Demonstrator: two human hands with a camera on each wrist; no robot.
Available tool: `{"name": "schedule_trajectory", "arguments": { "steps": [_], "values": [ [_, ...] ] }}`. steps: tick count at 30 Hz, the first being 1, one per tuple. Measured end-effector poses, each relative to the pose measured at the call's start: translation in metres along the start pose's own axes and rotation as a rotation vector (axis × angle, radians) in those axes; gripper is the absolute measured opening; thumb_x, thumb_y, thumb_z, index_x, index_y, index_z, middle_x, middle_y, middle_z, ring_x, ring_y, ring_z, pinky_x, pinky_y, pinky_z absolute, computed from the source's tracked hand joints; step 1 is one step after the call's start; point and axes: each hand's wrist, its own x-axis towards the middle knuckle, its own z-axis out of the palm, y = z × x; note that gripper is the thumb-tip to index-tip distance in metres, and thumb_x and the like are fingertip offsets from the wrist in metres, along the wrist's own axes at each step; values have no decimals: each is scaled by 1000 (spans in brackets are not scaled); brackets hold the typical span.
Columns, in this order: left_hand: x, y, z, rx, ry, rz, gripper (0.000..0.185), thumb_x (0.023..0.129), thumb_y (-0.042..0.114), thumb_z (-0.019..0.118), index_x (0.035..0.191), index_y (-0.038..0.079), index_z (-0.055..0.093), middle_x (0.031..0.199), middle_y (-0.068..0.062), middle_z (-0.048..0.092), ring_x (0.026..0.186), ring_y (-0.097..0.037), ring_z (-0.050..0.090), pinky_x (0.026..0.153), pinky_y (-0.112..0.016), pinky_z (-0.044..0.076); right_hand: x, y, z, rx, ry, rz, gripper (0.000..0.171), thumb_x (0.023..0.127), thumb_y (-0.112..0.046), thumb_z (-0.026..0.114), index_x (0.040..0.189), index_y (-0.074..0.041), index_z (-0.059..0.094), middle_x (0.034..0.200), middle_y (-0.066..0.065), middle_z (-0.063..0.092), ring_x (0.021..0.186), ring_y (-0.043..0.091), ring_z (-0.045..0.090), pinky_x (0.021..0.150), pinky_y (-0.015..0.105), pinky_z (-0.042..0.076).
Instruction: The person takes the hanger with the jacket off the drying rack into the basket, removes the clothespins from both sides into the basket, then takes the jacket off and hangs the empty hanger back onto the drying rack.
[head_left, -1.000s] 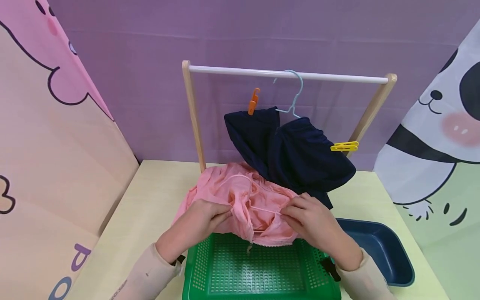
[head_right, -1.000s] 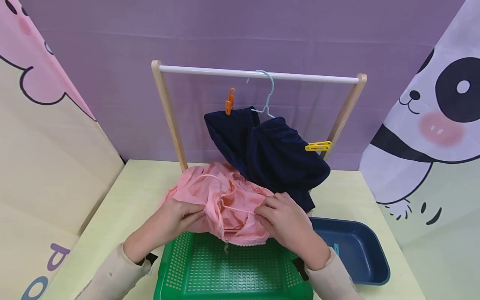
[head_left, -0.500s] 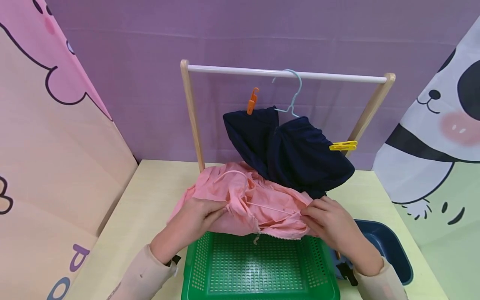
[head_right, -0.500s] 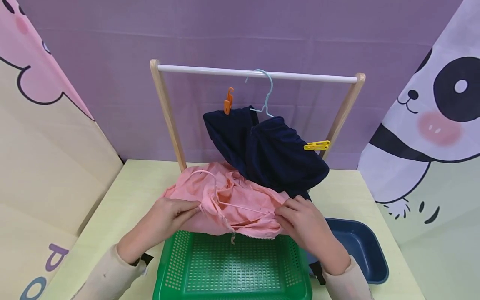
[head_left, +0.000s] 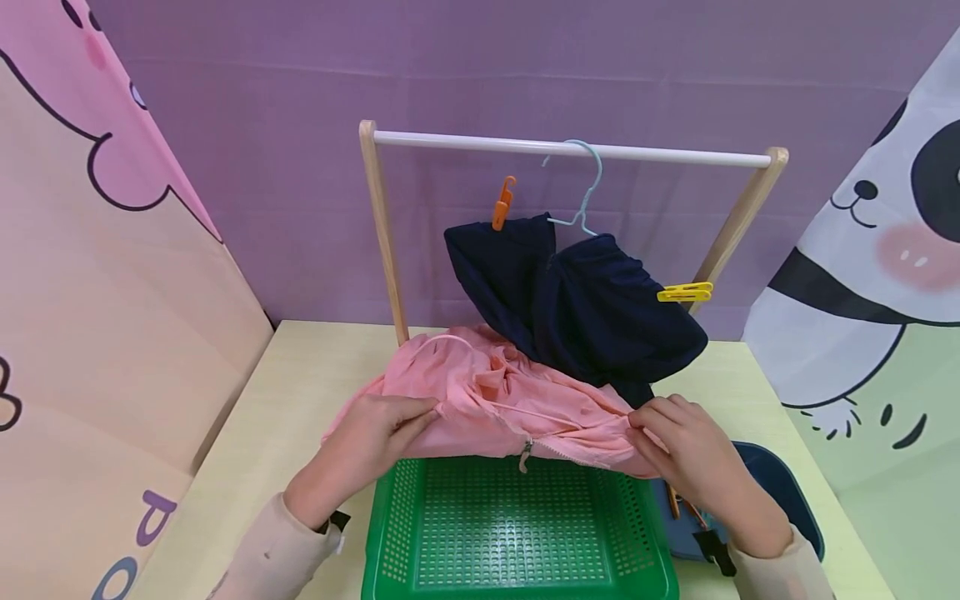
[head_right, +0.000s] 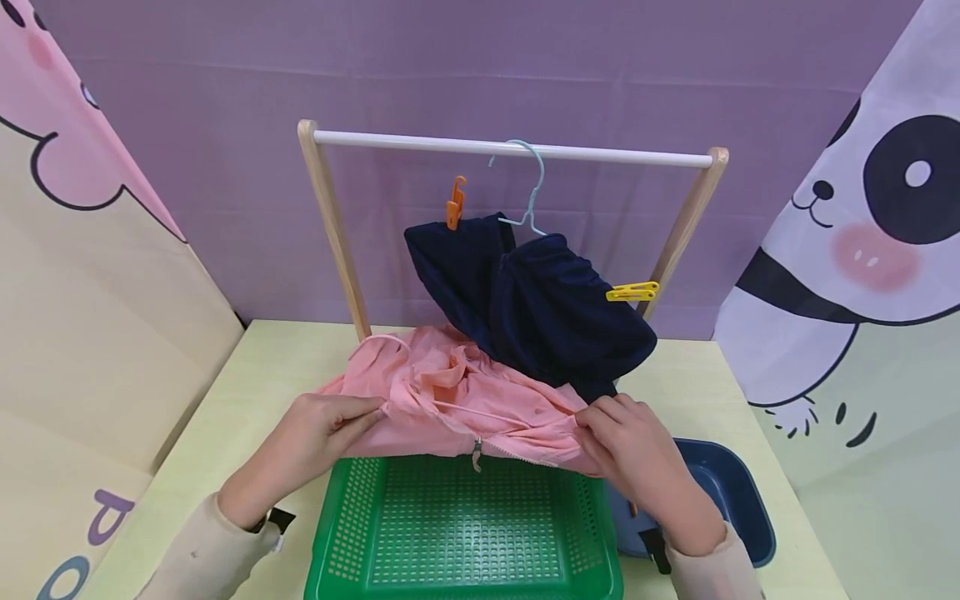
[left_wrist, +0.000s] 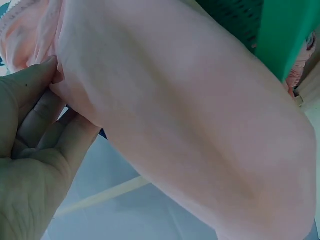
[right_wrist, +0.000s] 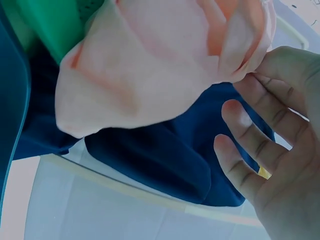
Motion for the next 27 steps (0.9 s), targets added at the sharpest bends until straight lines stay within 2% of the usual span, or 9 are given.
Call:
{"name": "schedule_trajectory", "arguments": {
  "steps": [2,8,11,14,16,18,21,23,27],
  "values": [
    [-2,-2,-1,-4,8,-5,16,88,7,77,103,12,80,85,5,74,64,2,55,62,-25,52,-2,1,0,13,7,12,54,106,-49,36,92,-10,71,88,0,65,78,17,54,64,34,51],
    [-8,-8,-2,-36,49,20,18,87,5,77,103,12,80,91,4,75,66,2,57,59,-23,50,-6,5,-1,63,41,21,51,106,-48,37,94,-10,70,90,-3,65,79,16,54,68,31,51],
    [-12,-11,-2,-45,76,42,21,85,1,78,104,9,80,96,1,76,71,0,61,61,-24,53,-8,7,-1,84,49,30,35,105,-39,52,95,-11,70,91,-4,65,80,16,55,74,21,47],
    [-15,-13,-2,-49,103,45,23,83,0,79,105,7,80,97,-2,76,75,-2,65,63,-24,54,-11,6,0,112,42,62,8,93,-16,72,97,-10,69,94,-2,66,83,16,57,83,10,43],
    [-15,-14,-2,-59,121,42,23,83,0,80,105,5,79,98,-3,76,72,-2,64,60,-22,52,-12,5,1,153,35,100,21,83,0,77,100,-8,69,96,-1,67,84,15,59,86,7,42],
    [-15,-14,-1,-65,142,36,23,83,1,80,105,4,79,98,-4,76,73,-2,65,59,-21,51,-13,4,3,207,38,145,29,78,8,77,101,-8,68,96,-3,67,81,13,60,83,8,45],
    [-15,-13,0,-87,166,13,23,83,2,80,105,4,79,98,-4,76,71,-3,64,57,-20,49,-15,2,6,320,56,215,31,81,13,73,103,-7,67,89,-6,65,71,8,58,70,12,50],
    [-13,-12,1,-90,177,-1,22,83,2,80,105,4,79,99,-4,75,76,-6,68,61,-22,53,-17,1,8,383,71,256,29,83,14,71,103,-8,67,84,-6,64,66,7,57,63,15,52],
    [-11,-9,2,-84,178,-28,21,84,4,80,105,5,79,100,-4,75,86,-14,72,68,-31,58,-19,0,12,447,93,337,24,87,11,69,104,-6,68,87,1,69,66,7,62,63,17,54]
  ]
}}
